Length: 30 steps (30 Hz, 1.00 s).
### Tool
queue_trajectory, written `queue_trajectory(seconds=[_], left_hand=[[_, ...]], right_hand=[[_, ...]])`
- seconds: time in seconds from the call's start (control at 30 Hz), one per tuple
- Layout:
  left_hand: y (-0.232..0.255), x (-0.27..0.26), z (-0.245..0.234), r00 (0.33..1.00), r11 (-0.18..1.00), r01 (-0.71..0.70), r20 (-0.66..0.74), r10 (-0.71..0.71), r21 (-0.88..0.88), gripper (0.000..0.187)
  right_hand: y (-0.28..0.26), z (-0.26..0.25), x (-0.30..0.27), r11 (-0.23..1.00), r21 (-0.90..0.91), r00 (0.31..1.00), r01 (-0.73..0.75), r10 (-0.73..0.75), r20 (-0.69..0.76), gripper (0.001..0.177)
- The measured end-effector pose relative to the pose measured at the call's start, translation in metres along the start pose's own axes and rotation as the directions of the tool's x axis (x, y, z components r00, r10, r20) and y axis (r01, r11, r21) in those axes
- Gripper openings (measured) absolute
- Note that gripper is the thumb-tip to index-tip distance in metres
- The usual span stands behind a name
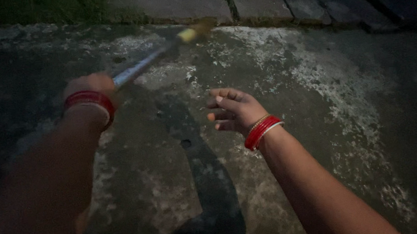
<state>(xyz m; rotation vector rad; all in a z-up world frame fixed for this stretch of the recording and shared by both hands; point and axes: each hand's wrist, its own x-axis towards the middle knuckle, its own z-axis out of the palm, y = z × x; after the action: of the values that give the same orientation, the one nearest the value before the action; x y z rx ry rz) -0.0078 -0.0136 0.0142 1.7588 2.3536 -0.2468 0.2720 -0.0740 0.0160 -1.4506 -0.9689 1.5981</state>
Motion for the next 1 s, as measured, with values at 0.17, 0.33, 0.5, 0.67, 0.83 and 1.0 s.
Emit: queue_trajectory(seconds=[0.17, 0.33, 0.5, 0.67, 0.83, 1.0], left_hand=[[0.011, -0.014, -0.007, 0.915, 0.894, -0.404, 0.098, 0.392, 0.195, 0.042], [0.038, -0.003, 0.016, 0.921, 0.841, -0.383, 0.085, 0.381, 0.381, 0.028], [0.008, 0.011, 0.025, 0.979, 0.866, -0.2, 0.051, 0.199, 0.458, 0.029], [-0.001, 0.014, 0.015, 1.0, 0.962, -0.001, 0.004, 0.0, 0.272, 0.03], [-0.004, 0.003, -0.001, 0.995, 0.977, -0.095, 0.016, 0.094, 0.191, 0.031], [0.013, -0.021, -0.011, 0.943, 0.94, -0.331, -0.01, 0.333, 0.08, 0.03]], right_hand=[[-0.001, 0.004, 0.003, 1.0, 0.009, 1.0, -0.004, 0.004, -0.001, 0.036], [0.001, 0.002, -0.002, 0.995, -0.084, 0.997, -0.045, 0.04, -0.062, 0.038], [0.005, -0.006, -0.004, 0.996, -0.069, 0.996, -0.06, 0.056, -0.063, 0.043], [-0.002, -0.001, -0.008, 0.991, -0.121, 0.995, -0.061, 0.051, -0.084, 0.044], [-0.006, 0.003, -0.006, 0.994, -0.108, 0.999, -0.028, 0.025, -0.028, 0.04], [-0.004, 0.004, -0.011, 0.992, -0.121, 0.998, -0.039, 0.032, -0.061, 0.038]])
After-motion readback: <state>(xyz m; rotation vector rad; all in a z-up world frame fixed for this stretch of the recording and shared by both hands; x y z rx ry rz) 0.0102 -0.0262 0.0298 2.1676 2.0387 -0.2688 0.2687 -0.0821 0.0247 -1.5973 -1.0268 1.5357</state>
